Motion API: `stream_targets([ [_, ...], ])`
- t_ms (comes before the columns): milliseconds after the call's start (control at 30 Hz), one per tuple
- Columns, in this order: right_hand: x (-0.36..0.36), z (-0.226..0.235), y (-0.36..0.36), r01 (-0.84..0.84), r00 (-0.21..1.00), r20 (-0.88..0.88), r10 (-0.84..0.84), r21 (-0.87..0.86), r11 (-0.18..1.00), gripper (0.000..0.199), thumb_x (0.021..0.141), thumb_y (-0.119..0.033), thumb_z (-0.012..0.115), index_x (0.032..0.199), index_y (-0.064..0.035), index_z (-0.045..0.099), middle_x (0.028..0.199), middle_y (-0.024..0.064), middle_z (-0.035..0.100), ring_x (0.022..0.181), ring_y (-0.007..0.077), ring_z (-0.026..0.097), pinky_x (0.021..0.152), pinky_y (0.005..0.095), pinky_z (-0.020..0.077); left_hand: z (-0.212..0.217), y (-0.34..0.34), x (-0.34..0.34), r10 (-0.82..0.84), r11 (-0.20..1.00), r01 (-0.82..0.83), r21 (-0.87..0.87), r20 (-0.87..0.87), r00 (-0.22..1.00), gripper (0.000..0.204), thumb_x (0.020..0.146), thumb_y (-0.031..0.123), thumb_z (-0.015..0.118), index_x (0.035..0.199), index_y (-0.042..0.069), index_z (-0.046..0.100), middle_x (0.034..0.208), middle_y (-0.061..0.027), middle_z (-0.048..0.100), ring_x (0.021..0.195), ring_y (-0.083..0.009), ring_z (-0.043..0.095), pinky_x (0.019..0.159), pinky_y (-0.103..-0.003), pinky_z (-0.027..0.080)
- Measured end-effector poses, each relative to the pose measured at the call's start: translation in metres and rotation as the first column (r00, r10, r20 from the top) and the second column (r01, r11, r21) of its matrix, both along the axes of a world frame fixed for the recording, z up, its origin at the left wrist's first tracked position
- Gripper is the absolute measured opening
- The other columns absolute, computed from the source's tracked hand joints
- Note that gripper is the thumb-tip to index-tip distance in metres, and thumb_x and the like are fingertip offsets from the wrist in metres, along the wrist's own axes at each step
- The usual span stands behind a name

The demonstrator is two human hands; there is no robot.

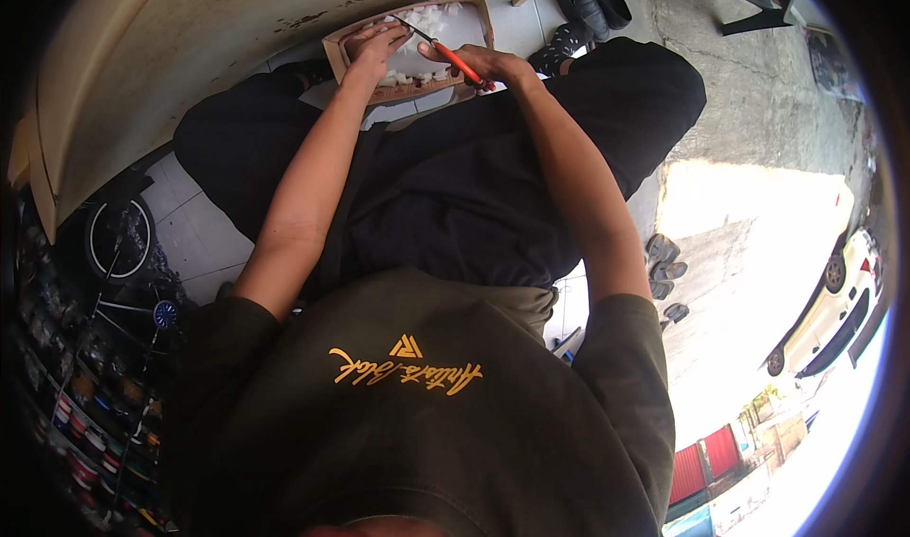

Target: The person uses scissors to cut into a cardboard box and then removes white foam packing peanuts and a large piece of white foam from inside the box.

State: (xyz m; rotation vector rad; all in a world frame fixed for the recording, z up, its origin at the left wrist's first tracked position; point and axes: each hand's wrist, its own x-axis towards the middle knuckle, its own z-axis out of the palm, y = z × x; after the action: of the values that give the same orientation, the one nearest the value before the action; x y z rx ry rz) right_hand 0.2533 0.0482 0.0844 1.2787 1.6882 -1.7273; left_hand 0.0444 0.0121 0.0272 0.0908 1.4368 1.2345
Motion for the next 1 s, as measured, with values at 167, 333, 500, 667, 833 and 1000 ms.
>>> stream_targets([
  [167, 0.001, -0.001, -0.002, 0.019, 0.999, -0.041, -0.015, 0.088, 0.996, 0.127, 0.066, -0.105, 0.035, 0.12, 0.0051, 0.069, 0.07, 0.0099, 0.056, 0.064, 0.023, 0.059, 0.06, 0.0424, 0.0472, 0.002, -0.001, -0.001, -0.015, 1.0, 0.015, -0.008, 0.003, 1.0, 0.024, 0.08, -0.019, 0.071, 0.102, -0.014, 0.062, 0.103, -0.0221, 0.069, 0.096, -0.0339, 0.073, 0.09, -0.041, 0.065],
  [333, 0.0, 0.0, 0.001, -0.032, 0.998, -0.046, 0.04, 0.162, 0.986, 0.112, 0.077, -0.098, 0.035, 0.109, 0.0017, 0.073, 0.064, 0.0111, 0.054, 0.064, 0.025, 0.061, 0.066, 0.0459, 0.0487, 0.005, -0.001, -0.002, -0.021, 1.0, 0.021, -0.003, 0.006, 1.0, 0.027, 0.08, -0.019, 0.071, 0.104, -0.016, 0.06, 0.106, -0.0229, 0.068, 0.096, -0.0344, 0.073, 0.091, -0.041, 0.065],
  [500, 0.004, -0.01, 0.0, -0.074, 0.993, -0.064, 0.094, 0.264, 0.962, 0.106, 0.081, -0.094, 0.035, 0.108, 0.0002, 0.074, 0.062, 0.0143, 0.056, 0.066, 0.0296, 0.065, 0.075, 0.0491, 0.0484, 0.014, 0.0, 0.002, -0.021, 0.998, 0.023, -0.062, 0.037, 0.999, 0.022, 0.081, -0.02, 0.069, 0.101, -0.017, 0.06, 0.104, -0.0234, 0.068, 0.093, -0.034, 0.073, 0.088, -0.041, 0.067],
  [667, -0.002, 0.02, 0.001, -0.178, 0.981, -0.025, 0.19, 0.258, 0.95, 0.106, 0.085, -0.092, 0.03, 0.129, -0.0035, 0.069, 0.093, 0.0225, 0.072, 0.073, 0.0283, 0.066, 0.077, 0.0438, 0.0518, -0.003, -0.004, -0.005, -0.051, 0.998, 0.05, 0.038, 0.036, 0.998, 0.008, 0.085, -0.02, 0.065, 0.091, -0.017, 0.061, 0.097, -0.0233, 0.069, 0.084, -0.0325, 0.074, 0.079, -0.04, 0.069],
  [833, -0.001, 0.008, -0.002, -0.122, 0.992, 0.015, 0.122, 0.207, 0.971, 0.107, 0.084, -0.093, 0.031, 0.135, -0.0058, 0.066, 0.095, 0.0212, 0.069, 0.075, 0.0284, 0.066, 0.076, 0.0426, 0.0523, 0.014, -0.004, 0.009, -0.128, 0.991, 0.13, 0.033, -0.071, 0.989, 0.008, 0.085, -0.018, 0.065, 0.092, -0.019, 0.06, 0.096, -0.0223, 0.069, 0.083, -0.031, 0.074, 0.074, -0.039, 0.069],
  [1000, -0.003, 0.024, 0.003, -0.237, 0.967, -0.026, 0.252, 0.261, 0.936, 0.075, 0.101, -0.068, 0.031, 0.148, -0.0136, 0.052, 0.088, 0.021, 0.067, 0.074, 0.0297, 0.065, 0.074, 0.0442, 0.0522, 0.007, -0.005, 0.003, -0.101, 0.994, 0.102, 0.031, -0.031, 0.994, 0.007, 0.085, -0.019, 0.064, 0.091, -0.017, 0.062, 0.095, -0.0219, 0.069, 0.083, -0.0302, 0.074, 0.074, -0.038, 0.069],
])
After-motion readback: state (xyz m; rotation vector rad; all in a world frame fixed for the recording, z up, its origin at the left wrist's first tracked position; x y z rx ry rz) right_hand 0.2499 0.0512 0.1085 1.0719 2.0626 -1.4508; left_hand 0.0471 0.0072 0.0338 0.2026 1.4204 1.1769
